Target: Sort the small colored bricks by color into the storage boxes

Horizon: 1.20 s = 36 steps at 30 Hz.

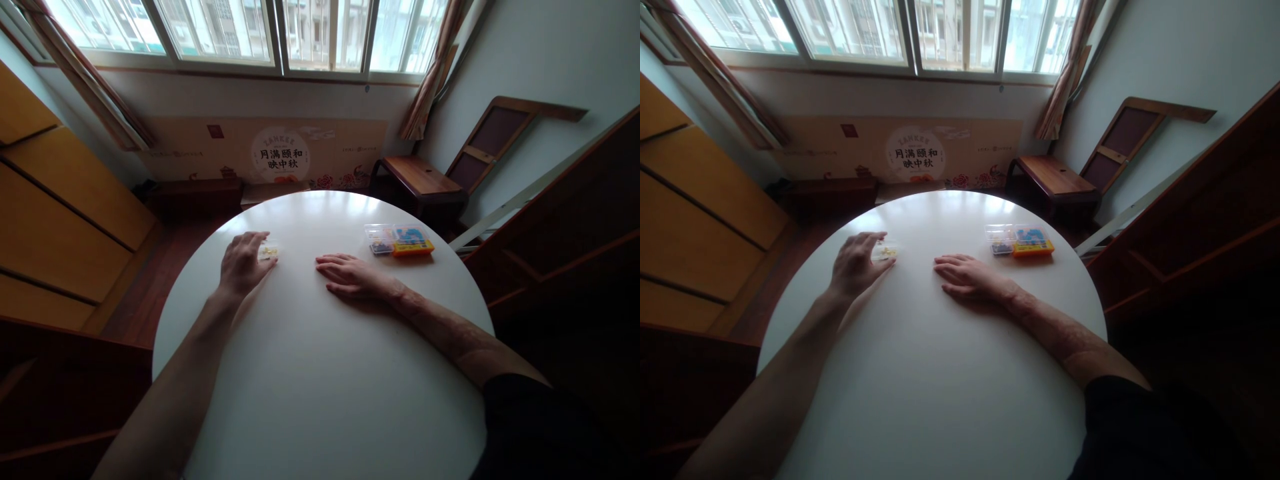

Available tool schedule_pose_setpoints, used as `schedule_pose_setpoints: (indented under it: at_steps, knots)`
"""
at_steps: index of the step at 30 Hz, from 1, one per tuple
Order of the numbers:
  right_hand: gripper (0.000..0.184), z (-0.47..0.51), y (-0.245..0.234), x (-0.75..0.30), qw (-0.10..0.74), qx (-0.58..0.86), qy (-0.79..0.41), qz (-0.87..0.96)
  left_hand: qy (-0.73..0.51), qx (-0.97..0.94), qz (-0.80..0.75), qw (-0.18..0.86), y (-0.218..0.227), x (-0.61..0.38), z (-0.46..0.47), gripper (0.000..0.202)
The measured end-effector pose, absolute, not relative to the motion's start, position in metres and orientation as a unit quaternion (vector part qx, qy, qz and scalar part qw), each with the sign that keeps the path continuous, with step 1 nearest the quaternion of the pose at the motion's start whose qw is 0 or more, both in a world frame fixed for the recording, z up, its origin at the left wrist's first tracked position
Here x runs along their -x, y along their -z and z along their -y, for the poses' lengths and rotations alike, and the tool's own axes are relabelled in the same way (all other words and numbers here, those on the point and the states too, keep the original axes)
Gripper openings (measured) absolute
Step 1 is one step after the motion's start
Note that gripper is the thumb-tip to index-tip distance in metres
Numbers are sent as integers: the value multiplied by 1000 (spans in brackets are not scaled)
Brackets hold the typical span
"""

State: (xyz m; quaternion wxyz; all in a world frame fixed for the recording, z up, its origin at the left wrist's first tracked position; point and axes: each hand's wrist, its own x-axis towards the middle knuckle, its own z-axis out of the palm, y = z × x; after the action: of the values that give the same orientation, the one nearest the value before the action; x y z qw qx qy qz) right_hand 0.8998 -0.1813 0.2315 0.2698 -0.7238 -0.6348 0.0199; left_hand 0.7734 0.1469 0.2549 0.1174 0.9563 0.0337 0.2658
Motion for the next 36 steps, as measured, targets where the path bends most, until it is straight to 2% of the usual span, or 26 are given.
schedule_pose_setpoints:
  at_steps: [3, 6, 13, 19, 21, 23, 27, 30, 33, 36]
  knots:
    - [56, 181, -230, -901, 265, 724, -21, 637, -245, -963, -31, 110, -254, -774, -146, 29]
    - [56, 182, -228, -902, 264, 724, -23, 637, -250, -959, -29, 131, -250, -775, -147, 26]
    - [55, 182, -229, -901, 265, 723, -24, 638, -193, -951, -51, 238, -238, -774, -156, 33]
    - [56, 180, -231, -900, 275, 718, -31, 639, -200, -943, 29, 265, -238, -772, -149, 40]
    - [60, 179, -233, -902, 277, 722, -37, 633, -208, -933, 43, 289, -239, -773, -139, 40]
    - [68, 177, -236, -905, 284, 727, -38, 624, -205, -910, 45, 357, -239, -774, -128, 44]
    - [77, 162, -241, -911, 304, 735, 3, 606, -169, -875, 81, 446, -237, -779, -109, 53]
    - [65, 147, -241, -911, 296, 742, 24, 601, -148, -865, 105, 469, -235, -781, -102, 55]
    - [48, 142, -241, -908, 292, 738, 28, 607, -144, -860, 122, 475, -230, -782, -101, 68]
    - [46, 158, -253, -912, 320, 729, 51, 603, -144, -863, 122, 468, -226, -782, -102, 76]
